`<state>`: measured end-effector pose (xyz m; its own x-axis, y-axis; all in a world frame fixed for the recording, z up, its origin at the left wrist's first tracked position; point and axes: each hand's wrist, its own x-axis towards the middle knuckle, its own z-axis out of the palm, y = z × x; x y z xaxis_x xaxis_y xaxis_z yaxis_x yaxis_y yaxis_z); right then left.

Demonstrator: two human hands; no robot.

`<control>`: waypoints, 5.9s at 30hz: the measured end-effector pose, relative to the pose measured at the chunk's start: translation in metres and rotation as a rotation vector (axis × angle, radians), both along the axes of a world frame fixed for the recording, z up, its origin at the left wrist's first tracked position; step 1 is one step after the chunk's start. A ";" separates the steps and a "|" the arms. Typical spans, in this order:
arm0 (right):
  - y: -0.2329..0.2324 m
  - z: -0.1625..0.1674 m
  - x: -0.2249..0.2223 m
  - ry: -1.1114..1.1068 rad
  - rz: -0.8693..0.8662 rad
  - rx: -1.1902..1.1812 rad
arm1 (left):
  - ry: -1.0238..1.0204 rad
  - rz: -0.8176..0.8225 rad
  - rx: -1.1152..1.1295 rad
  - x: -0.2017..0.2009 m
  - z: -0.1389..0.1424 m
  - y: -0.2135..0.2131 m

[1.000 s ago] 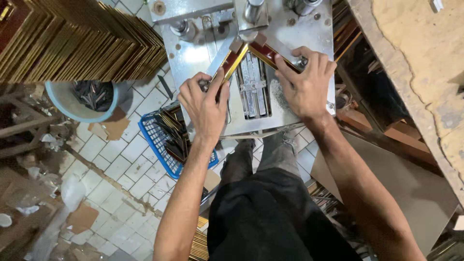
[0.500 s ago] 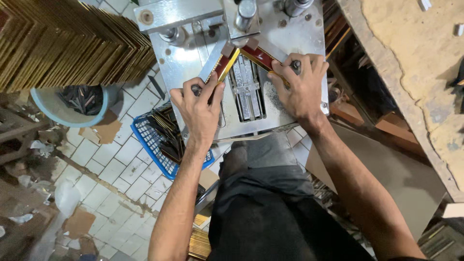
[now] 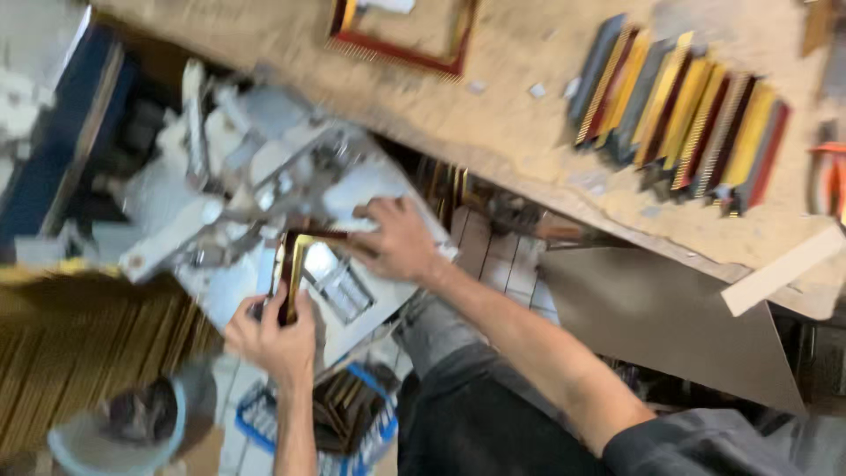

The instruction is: The person assembles picture frames by joining four mitered frame pieces in a corner-joining machine. They repeatedly pick up frame pieces, align them in the machine, press the handle to join the corners, and place the completed frames on a stack on the table.

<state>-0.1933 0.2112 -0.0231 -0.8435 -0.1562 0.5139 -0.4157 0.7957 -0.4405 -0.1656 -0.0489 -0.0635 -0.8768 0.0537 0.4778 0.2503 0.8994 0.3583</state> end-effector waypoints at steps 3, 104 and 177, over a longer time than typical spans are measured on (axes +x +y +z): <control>0.006 0.017 0.009 0.014 -0.003 -0.117 | 0.104 0.086 -0.141 0.012 -0.009 -0.009; -0.024 0.043 0.016 -0.055 -0.022 0.613 | -0.115 -0.682 -0.164 0.005 0.029 0.035; -0.006 -0.009 -0.014 -0.119 0.015 0.059 | -0.216 0.106 0.148 -0.010 0.027 0.016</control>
<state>-0.2077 0.2053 -0.0323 -0.8954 -0.1959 0.3998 -0.3750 0.8158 -0.4402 -0.1757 -0.0325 -0.0369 -0.9563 -0.0999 0.2748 0.0612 0.8506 0.5223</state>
